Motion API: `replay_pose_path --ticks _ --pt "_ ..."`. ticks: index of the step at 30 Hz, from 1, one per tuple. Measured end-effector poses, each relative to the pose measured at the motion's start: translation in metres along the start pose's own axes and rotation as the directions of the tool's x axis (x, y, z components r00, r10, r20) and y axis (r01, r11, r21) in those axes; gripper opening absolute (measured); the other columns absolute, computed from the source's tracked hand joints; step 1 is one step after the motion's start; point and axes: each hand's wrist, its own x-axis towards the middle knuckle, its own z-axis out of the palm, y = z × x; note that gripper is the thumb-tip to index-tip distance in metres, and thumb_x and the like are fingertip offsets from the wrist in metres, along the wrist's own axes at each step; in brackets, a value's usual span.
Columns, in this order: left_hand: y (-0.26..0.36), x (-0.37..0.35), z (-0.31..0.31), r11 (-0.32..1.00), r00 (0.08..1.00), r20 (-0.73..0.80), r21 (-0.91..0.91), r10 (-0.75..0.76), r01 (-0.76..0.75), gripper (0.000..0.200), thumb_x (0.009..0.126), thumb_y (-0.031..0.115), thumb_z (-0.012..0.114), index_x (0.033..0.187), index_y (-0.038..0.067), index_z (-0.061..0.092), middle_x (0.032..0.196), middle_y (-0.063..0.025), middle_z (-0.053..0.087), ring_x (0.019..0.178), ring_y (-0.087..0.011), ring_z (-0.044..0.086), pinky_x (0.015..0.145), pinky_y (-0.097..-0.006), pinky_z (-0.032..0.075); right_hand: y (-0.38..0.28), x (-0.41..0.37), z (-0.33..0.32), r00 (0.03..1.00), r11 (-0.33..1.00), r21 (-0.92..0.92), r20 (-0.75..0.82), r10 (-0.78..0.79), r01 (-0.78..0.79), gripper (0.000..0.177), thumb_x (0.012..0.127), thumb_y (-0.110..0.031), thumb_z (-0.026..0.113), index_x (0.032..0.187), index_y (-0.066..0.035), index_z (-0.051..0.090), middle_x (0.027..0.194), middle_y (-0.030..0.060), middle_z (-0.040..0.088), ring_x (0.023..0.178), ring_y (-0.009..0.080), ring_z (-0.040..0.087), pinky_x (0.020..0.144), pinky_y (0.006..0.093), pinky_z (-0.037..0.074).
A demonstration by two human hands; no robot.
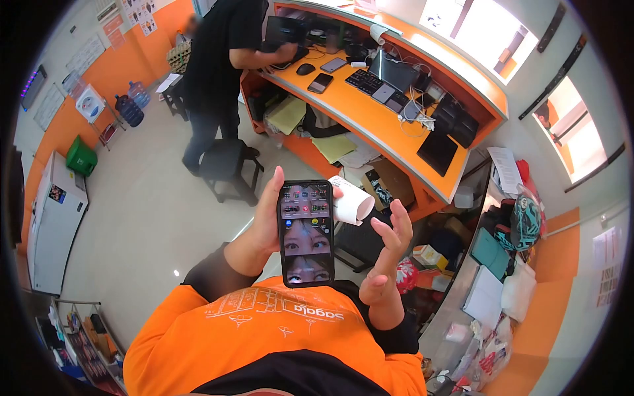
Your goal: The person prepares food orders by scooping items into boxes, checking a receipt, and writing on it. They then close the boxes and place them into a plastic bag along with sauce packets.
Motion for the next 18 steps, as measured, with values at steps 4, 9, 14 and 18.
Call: replay_pose_path --ticks 4,9,14,18 --pt "0.001 -0.001 0.001 1.0 1.0 -0.006 -0.006 -0.007 0.006 0.093 0.097 0.075 0.021 0.133 -0.004 0.056 0.123 -0.015 0.067 0.101 -0.0201 0.068 0.085 -0.0322 0.056 0.0 -0.008 0.005 0.999 0.996 0.083 -0.039 0.031 -0.028 0.079 0.101 -0.065 0.015 0.135 -0.001 0.045 0.149 0.0259 0.037 0.14 0.0365 0.035 0.115 0.0453 0.027" --pt "0.004 -0.005 0.004 1.0 1.0 -0.028 0.017 -0.001 0.002 0.095 0.097 0.076 0.019 0.132 -0.004 0.057 0.116 -0.0149 0.069 0.096 -0.0193 0.069 0.082 -0.0313 0.056 0.002 -0.021 0.01 0.987 0.941 0.301 0.015 0.158 -0.155 0.069 0.102 -0.062 0.027 0.134 -0.001 0.038 0.133 0.0221 0.046 0.128 0.0302 0.047 0.108 0.0425 0.036" --pt "0.006 -0.01 -0.012 0.999 0.997 0.071 0.018 0.032 -0.034 0.086 0.1 0.069 0.021 0.129 -0.002 0.061 0.12 -0.013 0.069 0.104 -0.019 0.067 0.092 -0.0313 0.053 -0.004 -0.026 0.01 0.833 0.58 0.599 0.378 0.404 -0.552 0.067 0.101 -0.061 0.036 0.131 -0.001 0.035 0.121 0.0182 0.054 0.112 0.0254 0.059 0.095 0.0386 0.048" --pt "0.005 -0.013 -0.009 0.996 0.998 0.01 0.057 0.062 -0.062 0.085 0.101 0.068 0.019 0.129 -0.001 0.062 0.12 -0.0112 0.069 0.103 -0.0175 0.066 0.091 -0.0302 0.053 -0.006 -0.025 0.015 0.583 0.03 0.614 0.731 0.354 -0.789 0.072 0.099 -0.063 0.042 0.133 0.0 0.035 0.13 0.0197 0.054 0.117 0.027 0.061 0.092 0.0418 0.054"
